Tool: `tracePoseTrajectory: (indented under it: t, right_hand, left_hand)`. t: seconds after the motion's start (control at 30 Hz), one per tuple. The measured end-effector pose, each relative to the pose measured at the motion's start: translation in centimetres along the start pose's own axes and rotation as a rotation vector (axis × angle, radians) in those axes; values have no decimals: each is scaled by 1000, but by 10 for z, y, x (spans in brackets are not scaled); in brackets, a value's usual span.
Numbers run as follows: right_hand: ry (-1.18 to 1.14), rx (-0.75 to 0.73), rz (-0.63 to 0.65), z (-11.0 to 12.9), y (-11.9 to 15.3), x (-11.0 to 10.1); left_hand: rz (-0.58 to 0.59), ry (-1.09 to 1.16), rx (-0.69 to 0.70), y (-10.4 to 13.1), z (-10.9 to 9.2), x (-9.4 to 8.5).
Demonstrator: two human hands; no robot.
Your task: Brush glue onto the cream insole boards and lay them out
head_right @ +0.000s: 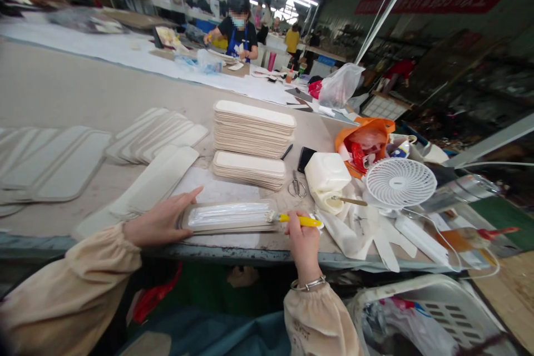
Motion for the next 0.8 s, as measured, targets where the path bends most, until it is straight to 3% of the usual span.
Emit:
tracePoseTrajectory:
  t: [0.13,0.23,0.33,0.43,0.63,0.7,0.8]
  right_hand:
    - [38,-24,-88,2,-3,-13]
    - [-86,-22,-156,3,-3,-11]
    - [-188,1,-106,4,-2,5]
    - [-143,-7,-14,7,-3,19]
    - [94,-44,-106,6,-6,5]
    - [52,-26,-121,4,-6,3]
    - [-179,-10,-63,8,0,20]
  left_hand:
    - [7,2,-14,-1,1,1]
    - [21,-2,-19,-1,1,1]
    - [27,-9,-10,-1,0,1]
    - [28,-11,-11,-1,0,0]
    - [30,-18,-4,0,1,0]
    - [24,-18,4,0,2,1]
    - [22,-17,12,0,2,2]
Point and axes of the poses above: each hand's wrist, its own y-axis away from the middle knuckle, its own x-axis out of the palm, z = x × y, the point moved 5 cm from there along -y, towards the middle knuckle, and after that the axes turned 6 degrees about -x, right-handed, at the moved point
